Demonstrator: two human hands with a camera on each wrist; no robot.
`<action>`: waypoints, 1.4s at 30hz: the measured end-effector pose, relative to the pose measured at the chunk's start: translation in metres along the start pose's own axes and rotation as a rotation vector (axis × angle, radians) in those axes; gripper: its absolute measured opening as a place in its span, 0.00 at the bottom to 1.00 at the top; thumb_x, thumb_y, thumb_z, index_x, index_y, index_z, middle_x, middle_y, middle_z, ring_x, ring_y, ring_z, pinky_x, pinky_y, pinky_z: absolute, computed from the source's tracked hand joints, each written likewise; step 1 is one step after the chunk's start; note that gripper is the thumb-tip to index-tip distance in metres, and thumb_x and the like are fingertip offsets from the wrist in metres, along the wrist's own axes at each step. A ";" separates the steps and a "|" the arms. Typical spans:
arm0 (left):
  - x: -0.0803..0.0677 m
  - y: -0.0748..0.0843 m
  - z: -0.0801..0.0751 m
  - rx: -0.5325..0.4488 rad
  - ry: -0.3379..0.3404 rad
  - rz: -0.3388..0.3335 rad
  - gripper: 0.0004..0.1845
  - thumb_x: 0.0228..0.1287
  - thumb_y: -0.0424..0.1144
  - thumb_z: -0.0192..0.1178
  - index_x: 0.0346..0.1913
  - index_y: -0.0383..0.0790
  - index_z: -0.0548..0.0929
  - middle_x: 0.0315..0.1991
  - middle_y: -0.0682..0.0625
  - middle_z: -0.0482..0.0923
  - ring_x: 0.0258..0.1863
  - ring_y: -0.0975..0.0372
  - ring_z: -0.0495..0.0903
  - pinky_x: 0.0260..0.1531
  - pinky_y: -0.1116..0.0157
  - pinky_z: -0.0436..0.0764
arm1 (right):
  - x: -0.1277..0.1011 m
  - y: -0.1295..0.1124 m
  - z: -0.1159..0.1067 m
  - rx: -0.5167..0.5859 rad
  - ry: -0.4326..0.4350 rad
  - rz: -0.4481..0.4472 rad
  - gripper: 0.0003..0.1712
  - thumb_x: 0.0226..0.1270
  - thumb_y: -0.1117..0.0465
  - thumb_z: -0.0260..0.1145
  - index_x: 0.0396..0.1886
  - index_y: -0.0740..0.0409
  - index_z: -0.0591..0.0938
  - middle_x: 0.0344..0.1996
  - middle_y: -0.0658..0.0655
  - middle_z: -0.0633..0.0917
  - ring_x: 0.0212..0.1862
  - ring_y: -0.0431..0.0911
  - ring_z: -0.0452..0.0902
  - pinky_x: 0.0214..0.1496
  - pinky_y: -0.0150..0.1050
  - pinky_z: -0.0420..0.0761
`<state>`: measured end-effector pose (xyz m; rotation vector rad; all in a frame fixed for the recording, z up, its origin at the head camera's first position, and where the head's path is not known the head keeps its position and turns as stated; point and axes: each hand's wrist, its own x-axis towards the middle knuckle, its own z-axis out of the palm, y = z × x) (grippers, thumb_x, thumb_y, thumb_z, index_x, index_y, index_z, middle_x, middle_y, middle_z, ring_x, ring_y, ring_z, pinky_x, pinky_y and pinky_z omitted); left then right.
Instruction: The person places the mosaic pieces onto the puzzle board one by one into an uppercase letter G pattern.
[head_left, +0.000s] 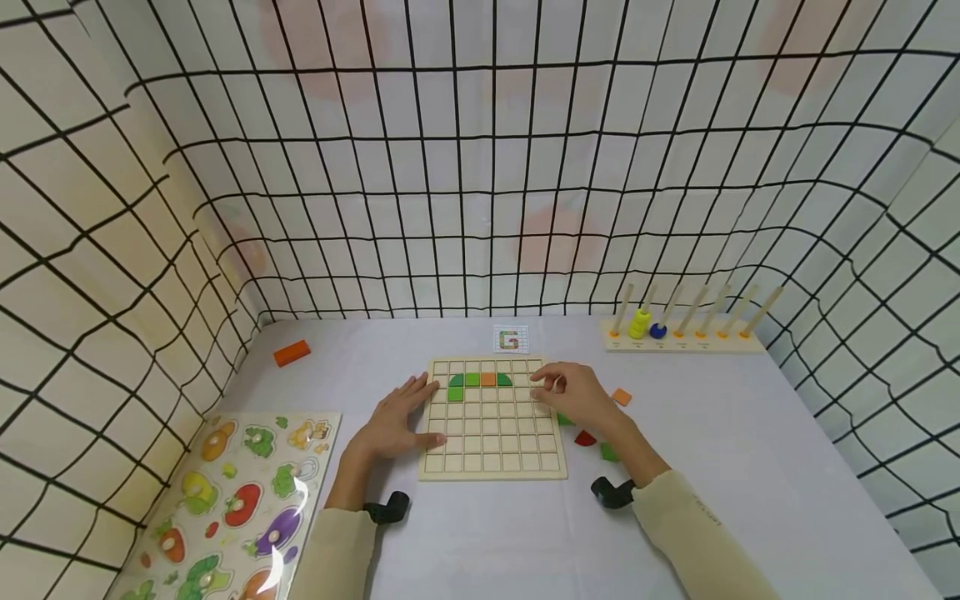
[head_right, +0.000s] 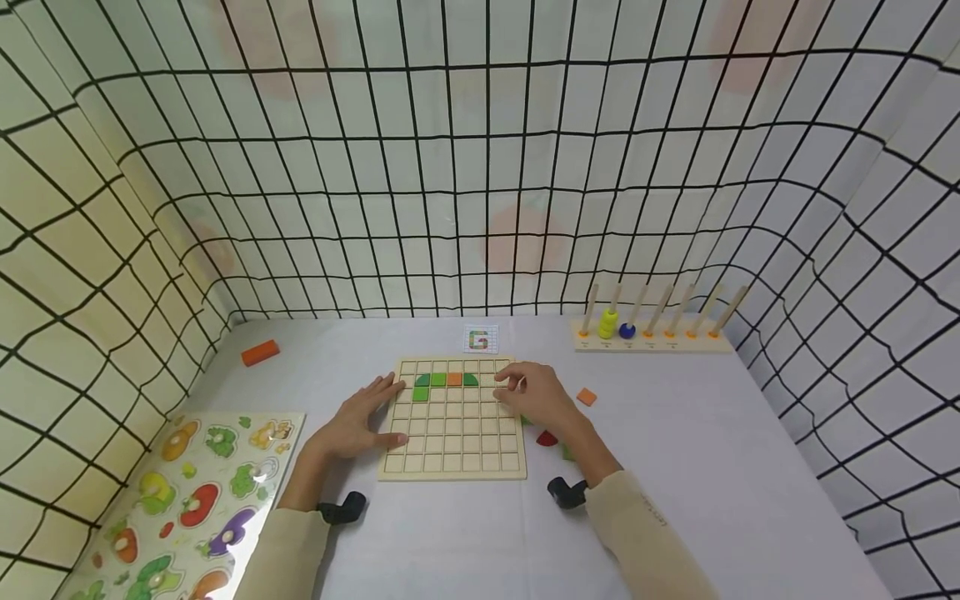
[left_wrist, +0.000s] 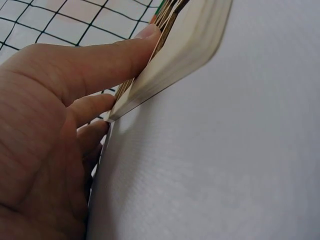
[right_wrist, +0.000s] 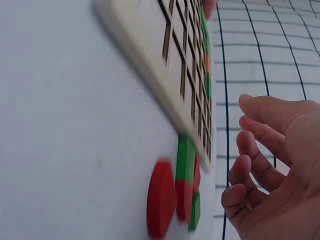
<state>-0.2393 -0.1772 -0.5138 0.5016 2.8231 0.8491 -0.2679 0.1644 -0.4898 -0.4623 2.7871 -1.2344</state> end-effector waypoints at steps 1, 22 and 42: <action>0.000 0.000 0.000 -0.006 -0.001 -0.003 0.51 0.49 0.61 0.69 0.76 0.53 0.59 0.79 0.54 0.47 0.79 0.56 0.42 0.76 0.47 0.45 | -0.003 0.003 -0.005 -0.013 0.009 0.014 0.15 0.62 0.52 0.70 0.47 0.50 0.85 0.30 0.49 0.80 0.28 0.44 0.70 0.26 0.34 0.70; 0.000 0.004 0.000 0.006 -0.003 -0.019 0.51 0.49 0.60 0.69 0.76 0.54 0.58 0.79 0.54 0.46 0.79 0.56 0.43 0.76 0.46 0.45 | -0.056 0.081 -0.067 -0.192 0.154 0.140 0.22 0.59 0.46 0.71 0.49 0.53 0.84 0.33 0.52 0.81 0.34 0.44 0.69 0.32 0.34 0.69; -0.001 0.003 0.000 0.017 -0.002 -0.030 0.51 0.49 0.63 0.67 0.76 0.55 0.57 0.79 0.56 0.45 0.79 0.57 0.41 0.76 0.45 0.44 | -0.069 0.092 -0.071 -0.220 0.172 0.231 0.18 0.62 0.50 0.70 0.46 0.55 0.84 0.38 0.56 0.80 0.38 0.48 0.68 0.36 0.37 0.68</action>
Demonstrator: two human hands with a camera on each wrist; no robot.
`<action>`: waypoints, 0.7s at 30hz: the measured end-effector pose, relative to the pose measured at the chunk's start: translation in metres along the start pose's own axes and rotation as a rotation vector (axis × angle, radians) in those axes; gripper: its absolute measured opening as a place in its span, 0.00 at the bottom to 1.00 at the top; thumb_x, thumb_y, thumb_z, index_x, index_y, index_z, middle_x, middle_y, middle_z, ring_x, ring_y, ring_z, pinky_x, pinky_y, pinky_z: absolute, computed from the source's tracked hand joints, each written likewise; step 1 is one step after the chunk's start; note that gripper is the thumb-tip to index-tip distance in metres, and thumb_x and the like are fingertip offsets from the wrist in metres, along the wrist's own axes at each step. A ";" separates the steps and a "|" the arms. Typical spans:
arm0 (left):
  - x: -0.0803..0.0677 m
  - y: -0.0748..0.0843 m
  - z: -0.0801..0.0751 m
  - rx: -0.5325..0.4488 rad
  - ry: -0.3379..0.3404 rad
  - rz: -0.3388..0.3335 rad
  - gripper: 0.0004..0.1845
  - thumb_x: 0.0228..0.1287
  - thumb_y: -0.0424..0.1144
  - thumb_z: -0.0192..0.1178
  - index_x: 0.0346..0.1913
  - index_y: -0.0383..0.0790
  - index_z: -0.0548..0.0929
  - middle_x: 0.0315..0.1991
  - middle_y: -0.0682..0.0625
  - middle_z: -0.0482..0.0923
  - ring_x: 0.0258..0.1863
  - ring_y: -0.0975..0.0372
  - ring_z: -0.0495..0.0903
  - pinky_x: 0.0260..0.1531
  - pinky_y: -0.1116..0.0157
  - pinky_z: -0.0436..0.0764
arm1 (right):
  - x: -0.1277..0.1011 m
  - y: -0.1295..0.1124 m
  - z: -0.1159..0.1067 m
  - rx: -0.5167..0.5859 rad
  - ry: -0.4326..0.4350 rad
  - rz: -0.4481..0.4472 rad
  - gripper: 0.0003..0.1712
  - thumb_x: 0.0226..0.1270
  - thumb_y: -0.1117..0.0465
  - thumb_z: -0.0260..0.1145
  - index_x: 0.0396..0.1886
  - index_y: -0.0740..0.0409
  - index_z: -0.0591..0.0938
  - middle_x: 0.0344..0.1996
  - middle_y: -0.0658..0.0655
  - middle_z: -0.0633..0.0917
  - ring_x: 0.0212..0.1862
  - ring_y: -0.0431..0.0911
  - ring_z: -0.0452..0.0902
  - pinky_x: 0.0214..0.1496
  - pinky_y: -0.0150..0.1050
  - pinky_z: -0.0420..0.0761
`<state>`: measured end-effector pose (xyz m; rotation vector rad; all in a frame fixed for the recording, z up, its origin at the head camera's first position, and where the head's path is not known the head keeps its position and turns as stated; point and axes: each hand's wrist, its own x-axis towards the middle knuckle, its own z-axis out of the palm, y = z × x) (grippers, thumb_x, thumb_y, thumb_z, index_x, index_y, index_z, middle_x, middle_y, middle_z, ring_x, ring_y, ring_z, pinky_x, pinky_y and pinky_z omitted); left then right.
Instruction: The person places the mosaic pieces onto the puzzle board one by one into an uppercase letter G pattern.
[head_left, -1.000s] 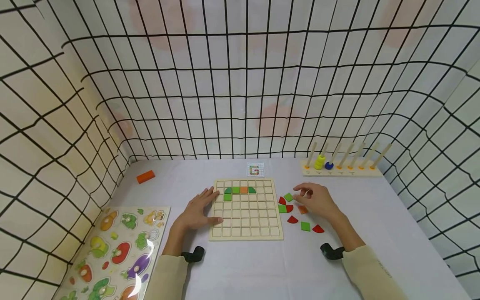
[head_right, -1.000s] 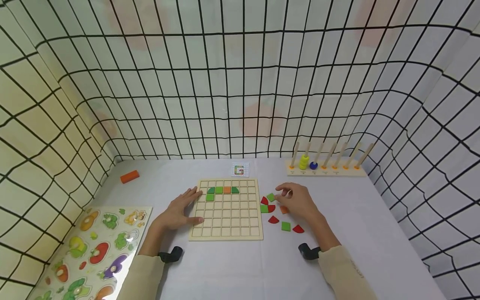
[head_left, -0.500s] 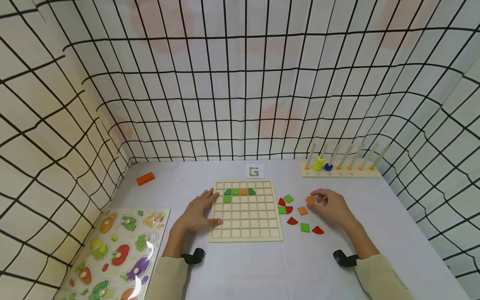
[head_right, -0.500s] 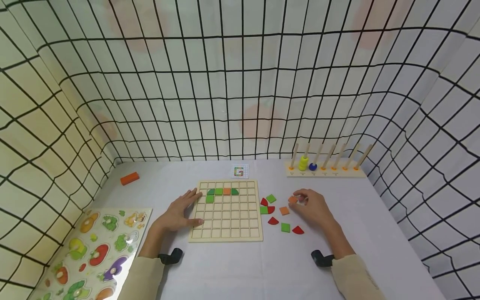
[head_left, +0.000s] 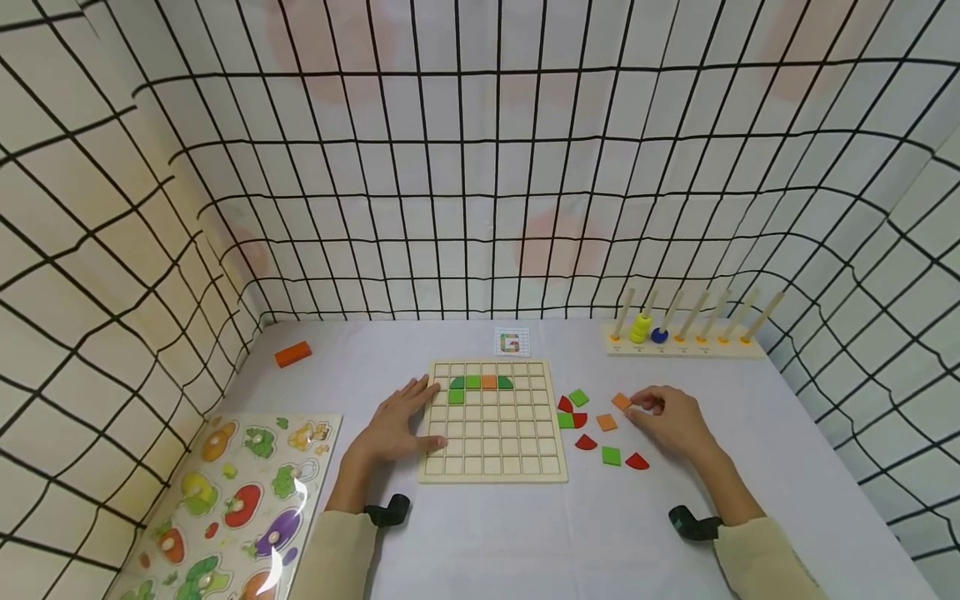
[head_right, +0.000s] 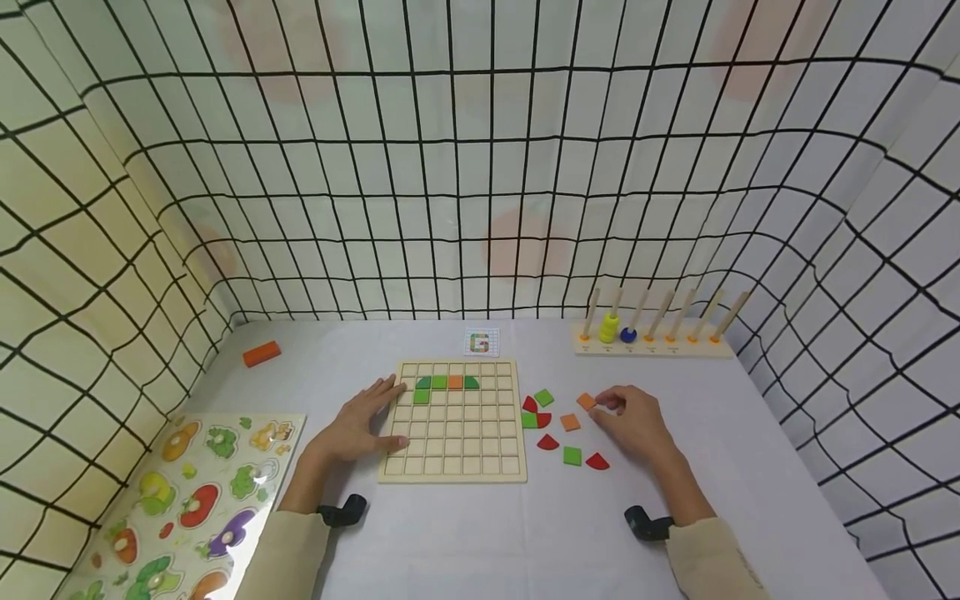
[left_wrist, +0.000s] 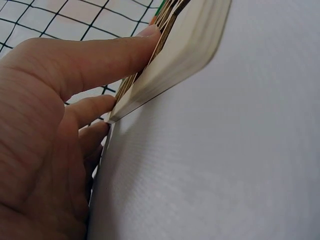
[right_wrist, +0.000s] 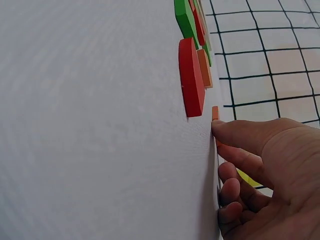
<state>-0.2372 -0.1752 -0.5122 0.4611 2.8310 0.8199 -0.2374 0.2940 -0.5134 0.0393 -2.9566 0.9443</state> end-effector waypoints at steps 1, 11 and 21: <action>0.000 0.000 0.000 -0.001 0.000 0.001 0.51 0.49 0.63 0.67 0.76 0.55 0.57 0.79 0.56 0.45 0.79 0.57 0.41 0.76 0.45 0.44 | -0.001 0.000 0.000 0.000 0.001 0.000 0.17 0.62 0.51 0.69 0.46 0.56 0.84 0.38 0.56 0.80 0.38 0.48 0.68 0.37 0.37 0.68; -0.001 0.001 0.000 -0.002 -0.003 -0.003 0.51 0.49 0.63 0.67 0.76 0.56 0.57 0.79 0.56 0.45 0.79 0.57 0.41 0.75 0.45 0.44 | 0.004 -0.001 0.006 0.001 0.003 0.011 0.23 0.59 0.42 0.70 0.44 0.54 0.83 0.36 0.54 0.79 0.39 0.47 0.68 0.36 0.37 0.68; -0.001 -0.001 0.000 -0.009 -0.004 0.001 0.51 0.49 0.63 0.67 0.76 0.56 0.57 0.79 0.57 0.45 0.79 0.57 0.42 0.75 0.45 0.44 | 0.006 -0.003 0.005 0.002 0.013 0.004 0.18 0.62 0.50 0.68 0.47 0.56 0.84 0.38 0.56 0.83 0.41 0.49 0.72 0.38 0.37 0.70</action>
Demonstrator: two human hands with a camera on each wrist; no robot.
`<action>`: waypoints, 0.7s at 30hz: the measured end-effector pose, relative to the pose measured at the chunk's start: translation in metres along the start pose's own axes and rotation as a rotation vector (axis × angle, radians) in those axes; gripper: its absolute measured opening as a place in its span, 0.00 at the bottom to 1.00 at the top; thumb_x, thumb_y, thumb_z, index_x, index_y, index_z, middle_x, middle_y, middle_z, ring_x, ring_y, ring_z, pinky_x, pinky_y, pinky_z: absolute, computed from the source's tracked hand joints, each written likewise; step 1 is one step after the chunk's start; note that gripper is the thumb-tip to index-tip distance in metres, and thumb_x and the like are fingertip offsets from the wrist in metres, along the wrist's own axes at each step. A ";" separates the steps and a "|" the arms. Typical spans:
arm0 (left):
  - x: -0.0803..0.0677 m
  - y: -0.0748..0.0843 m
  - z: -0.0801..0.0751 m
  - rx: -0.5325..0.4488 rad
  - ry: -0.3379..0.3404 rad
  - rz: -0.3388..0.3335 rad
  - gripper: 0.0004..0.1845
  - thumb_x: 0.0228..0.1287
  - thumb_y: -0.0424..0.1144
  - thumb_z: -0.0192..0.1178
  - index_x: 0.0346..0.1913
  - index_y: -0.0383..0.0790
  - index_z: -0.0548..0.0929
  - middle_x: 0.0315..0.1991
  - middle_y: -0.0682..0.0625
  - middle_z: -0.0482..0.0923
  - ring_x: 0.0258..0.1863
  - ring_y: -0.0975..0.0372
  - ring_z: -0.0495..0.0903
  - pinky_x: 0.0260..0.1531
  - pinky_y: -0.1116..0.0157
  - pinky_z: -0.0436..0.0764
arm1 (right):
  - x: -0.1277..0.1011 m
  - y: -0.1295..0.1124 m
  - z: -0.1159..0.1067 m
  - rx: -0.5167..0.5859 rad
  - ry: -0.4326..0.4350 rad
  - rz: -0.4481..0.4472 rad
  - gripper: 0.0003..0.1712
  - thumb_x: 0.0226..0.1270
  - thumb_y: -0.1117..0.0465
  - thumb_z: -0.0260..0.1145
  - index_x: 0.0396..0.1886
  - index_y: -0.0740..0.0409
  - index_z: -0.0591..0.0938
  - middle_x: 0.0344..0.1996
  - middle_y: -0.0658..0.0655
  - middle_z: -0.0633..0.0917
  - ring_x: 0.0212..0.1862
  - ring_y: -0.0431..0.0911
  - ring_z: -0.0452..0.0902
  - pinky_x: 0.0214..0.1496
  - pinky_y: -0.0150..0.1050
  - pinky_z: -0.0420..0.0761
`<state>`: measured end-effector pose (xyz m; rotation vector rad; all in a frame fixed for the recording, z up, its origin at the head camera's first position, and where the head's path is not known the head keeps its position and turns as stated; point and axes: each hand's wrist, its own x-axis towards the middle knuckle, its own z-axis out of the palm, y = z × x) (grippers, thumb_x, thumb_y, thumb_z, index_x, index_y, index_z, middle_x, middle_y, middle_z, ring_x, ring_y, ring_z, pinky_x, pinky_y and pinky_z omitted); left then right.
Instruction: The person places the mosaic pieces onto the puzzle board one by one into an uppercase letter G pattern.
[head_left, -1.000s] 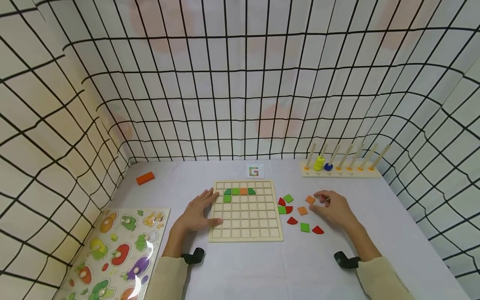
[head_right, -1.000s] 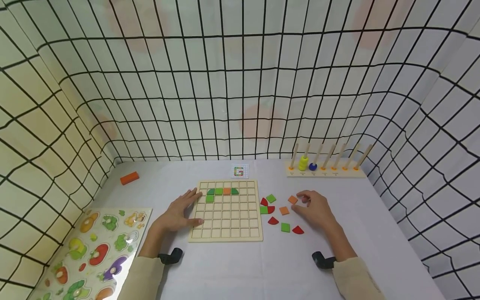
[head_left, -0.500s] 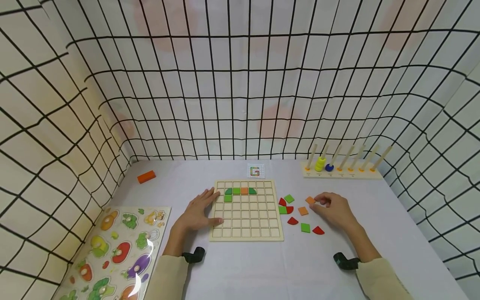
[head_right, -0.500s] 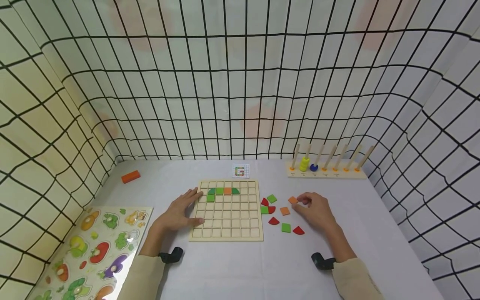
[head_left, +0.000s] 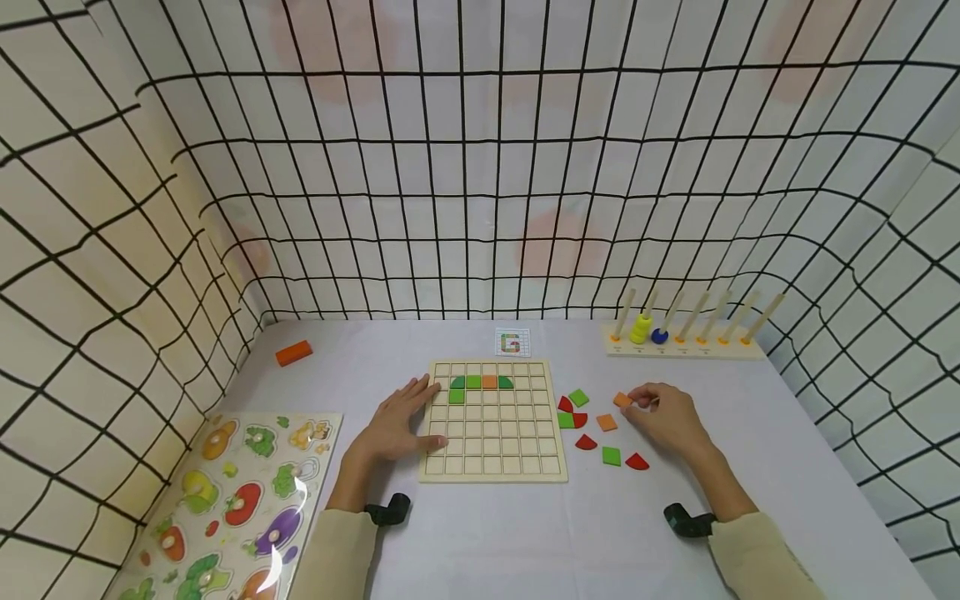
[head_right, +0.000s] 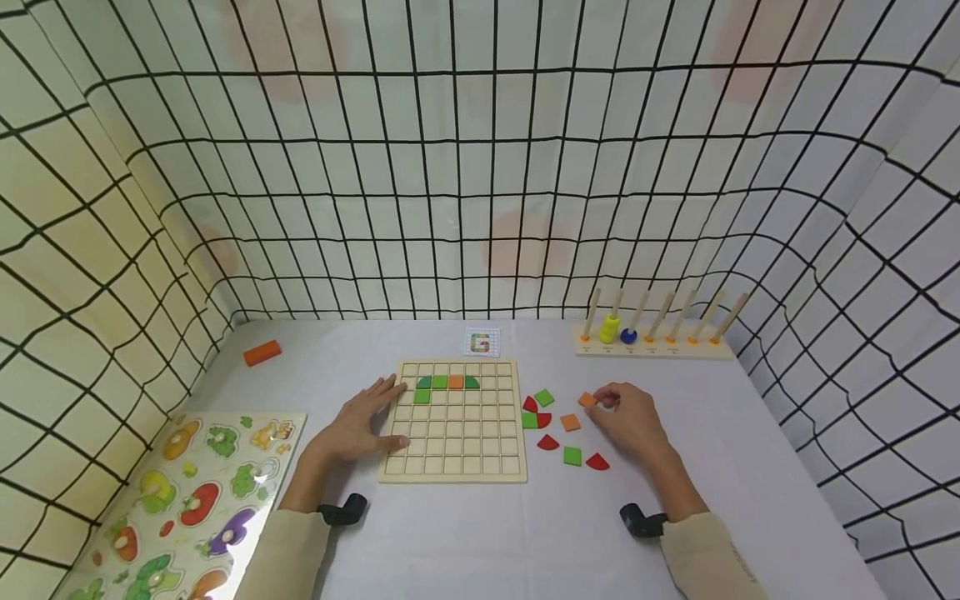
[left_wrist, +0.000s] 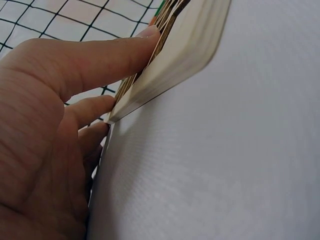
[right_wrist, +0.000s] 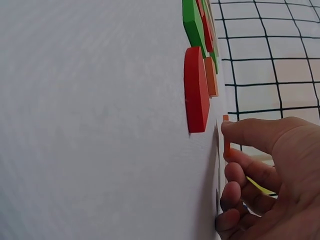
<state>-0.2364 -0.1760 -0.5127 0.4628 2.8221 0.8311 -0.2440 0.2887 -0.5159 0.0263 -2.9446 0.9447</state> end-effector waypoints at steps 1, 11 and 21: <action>0.000 0.000 0.000 -0.001 -0.001 -0.001 0.51 0.49 0.63 0.67 0.76 0.56 0.57 0.79 0.56 0.45 0.79 0.57 0.42 0.75 0.45 0.44 | 0.000 -0.001 0.000 0.003 0.003 -0.001 0.19 0.62 0.50 0.68 0.47 0.56 0.84 0.39 0.56 0.83 0.41 0.49 0.72 0.38 0.37 0.71; 0.000 0.000 0.000 0.010 0.004 0.005 0.51 0.49 0.63 0.67 0.76 0.55 0.57 0.79 0.56 0.46 0.79 0.57 0.43 0.75 0.45 0.45 | 0.001 -0.029 0.006 0.028 -0.009 0.016 0.22 0.62 0.45 0.68 0.49 0.52 0.83 0.41 0.55 0.81 0.41 0.48 0.69 0.35 0.36 0.71; 0.000 0.000 -0.001 0.007 0.015 0.033 0.51 0.50 0.62 0.67 0.76 0.52 0.58 0.79 0.52 0.47 0.79 0.54 0.44 0.75 0.44 0.47 | -0.001 -0.063 0.022 0.087 -0.049 -0.045 0.19 0.60 0.49 0.71 0.48 0.50 0.83 0.37 0.53 0.79 0.37 0.47 0.67 0.28 0.34 0.70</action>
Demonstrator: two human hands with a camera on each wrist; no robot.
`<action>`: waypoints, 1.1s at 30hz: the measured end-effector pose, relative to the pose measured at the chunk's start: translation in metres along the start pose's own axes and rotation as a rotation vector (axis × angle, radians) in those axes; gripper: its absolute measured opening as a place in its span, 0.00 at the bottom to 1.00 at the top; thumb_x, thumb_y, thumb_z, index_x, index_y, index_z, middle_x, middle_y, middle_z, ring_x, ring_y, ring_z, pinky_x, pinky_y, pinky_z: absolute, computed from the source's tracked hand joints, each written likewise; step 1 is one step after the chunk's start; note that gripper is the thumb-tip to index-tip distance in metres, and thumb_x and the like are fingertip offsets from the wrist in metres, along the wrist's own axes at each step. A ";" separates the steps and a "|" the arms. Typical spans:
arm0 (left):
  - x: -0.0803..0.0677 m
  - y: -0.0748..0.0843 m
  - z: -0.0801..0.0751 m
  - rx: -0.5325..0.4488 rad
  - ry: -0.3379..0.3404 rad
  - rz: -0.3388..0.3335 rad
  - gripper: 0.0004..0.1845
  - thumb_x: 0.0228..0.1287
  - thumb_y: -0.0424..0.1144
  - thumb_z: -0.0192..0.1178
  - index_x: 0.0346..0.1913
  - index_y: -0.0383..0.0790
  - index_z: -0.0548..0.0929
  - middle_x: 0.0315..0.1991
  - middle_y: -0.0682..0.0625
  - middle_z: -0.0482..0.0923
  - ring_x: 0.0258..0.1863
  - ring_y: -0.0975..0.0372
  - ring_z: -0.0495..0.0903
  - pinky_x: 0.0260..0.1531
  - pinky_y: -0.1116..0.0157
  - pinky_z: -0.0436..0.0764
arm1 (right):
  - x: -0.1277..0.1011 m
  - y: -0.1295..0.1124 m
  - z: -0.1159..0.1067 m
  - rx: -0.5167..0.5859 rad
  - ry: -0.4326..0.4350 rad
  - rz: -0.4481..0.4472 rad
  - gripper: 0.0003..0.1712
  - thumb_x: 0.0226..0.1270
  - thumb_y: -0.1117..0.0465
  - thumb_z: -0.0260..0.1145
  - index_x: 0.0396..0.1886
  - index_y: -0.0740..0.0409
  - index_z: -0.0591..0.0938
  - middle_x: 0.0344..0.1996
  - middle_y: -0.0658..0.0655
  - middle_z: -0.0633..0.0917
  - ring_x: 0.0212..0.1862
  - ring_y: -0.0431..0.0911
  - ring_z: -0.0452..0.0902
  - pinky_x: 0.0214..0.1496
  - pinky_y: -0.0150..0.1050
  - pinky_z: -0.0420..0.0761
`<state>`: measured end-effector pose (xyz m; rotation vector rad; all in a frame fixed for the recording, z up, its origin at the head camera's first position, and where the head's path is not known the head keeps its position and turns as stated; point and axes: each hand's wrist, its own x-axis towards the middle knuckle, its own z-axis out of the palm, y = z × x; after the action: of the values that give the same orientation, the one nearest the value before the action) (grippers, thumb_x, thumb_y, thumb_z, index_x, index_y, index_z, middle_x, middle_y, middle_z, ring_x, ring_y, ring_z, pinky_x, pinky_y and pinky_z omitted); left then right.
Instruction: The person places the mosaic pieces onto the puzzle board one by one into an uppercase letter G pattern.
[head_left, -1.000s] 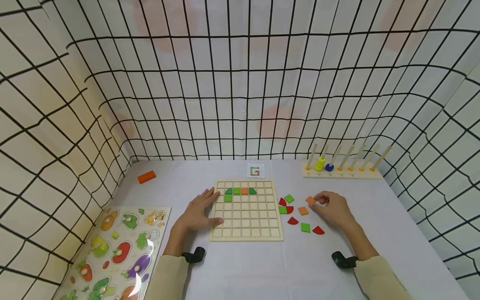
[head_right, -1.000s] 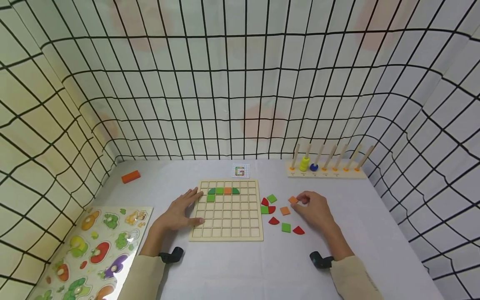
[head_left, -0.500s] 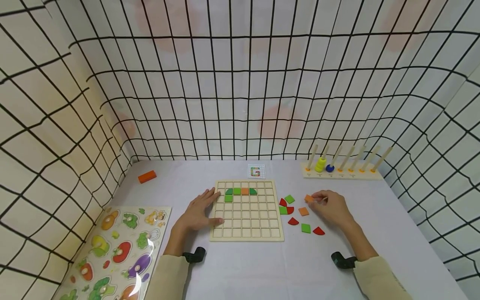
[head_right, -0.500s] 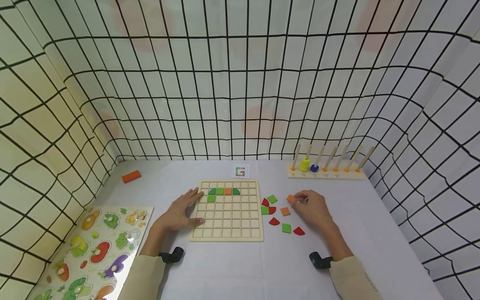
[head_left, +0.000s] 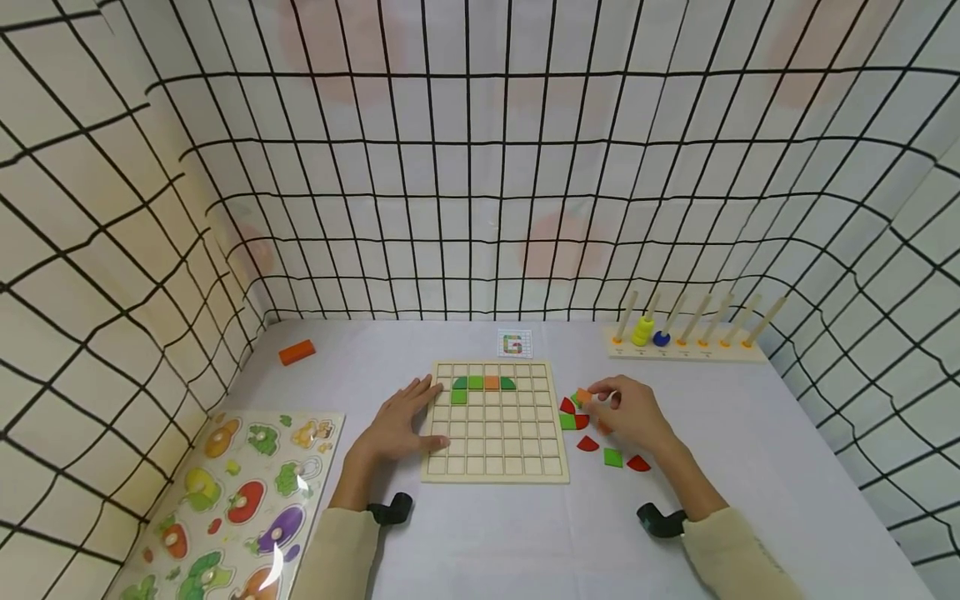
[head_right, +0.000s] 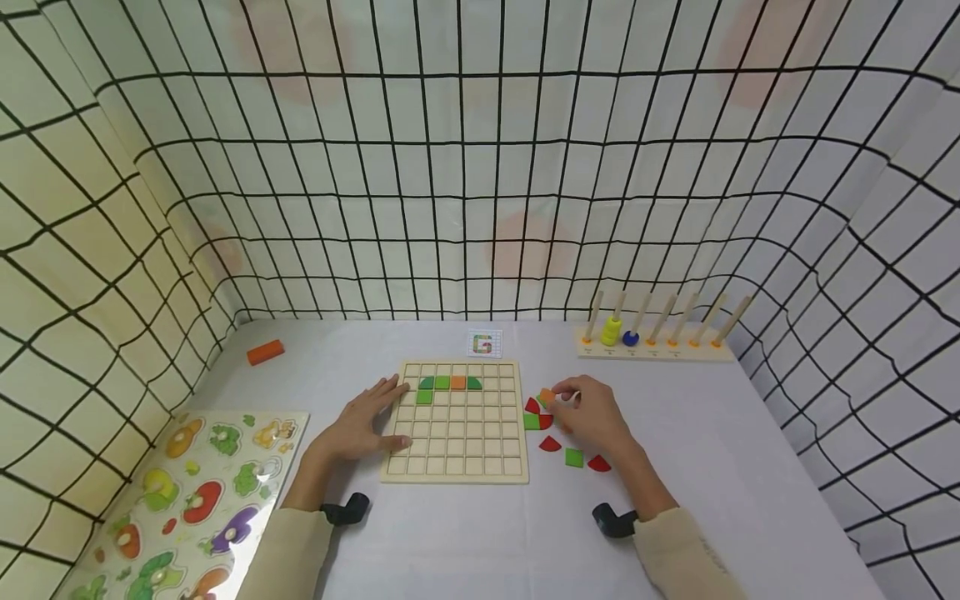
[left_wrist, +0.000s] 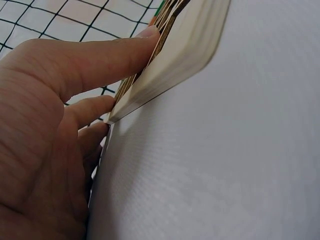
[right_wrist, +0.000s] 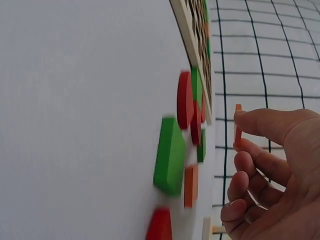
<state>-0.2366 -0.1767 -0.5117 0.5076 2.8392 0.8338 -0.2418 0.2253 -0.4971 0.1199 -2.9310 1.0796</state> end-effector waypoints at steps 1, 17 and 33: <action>0.000 0.000 0.000 0.001 0.004 0.005 0.51 0.50 0.62 0.67 0.76 0.52 0.59 0.79 0.52 0.48 0.79 0.54 0.45 0.75 0.44 0.47 | 0.000 -0.002 0.003 0.001 -0.004 -0.013 0.19 0.60 0.48 0.71 0.48 0.49 0.83 0.37 0.52 0.79 0.36 0.47 0.68 0.28 0.34 0.70; 0.002 -0.001 0.002 0.006 0.000 -0.005 0.52 0.49 0.64 0.67 0.76 0.54 0.58 0.79 0.54 0.46 0.79 0.55 0.44 0.75 0.44 0.47 | 0.006 -0.063 0.050 0.141 -0.086 -0.159 0.14 0.57 0.53 0.74 0.43 0.49 0.86 0.31 0.48 0.79 0.29 0.43 0.69 0.27 0.32 0.69; 0.004 -0.004 0.003 0.016 -0.009 -0.034 0.52 0.49 0.65 0.67 0.76 0.58 0.57 0.79 0.58 0.44 0.79 0.57 0.42 0.75 0.43 0.45 | 0.018 -0.103 0.092 0.147 -0.182 -0.237 0.13 0.58 0.53 0.72 0.42 0.49 0.87 0.31 0.45 0.80 0.29 0.41 0.72 0.30 0.33 0.74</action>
<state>-0.2405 -0.1773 -0.5171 0.4622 2.8400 0.8009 -0.2504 0.0862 -0.5000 0.5818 -2.8857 1.3050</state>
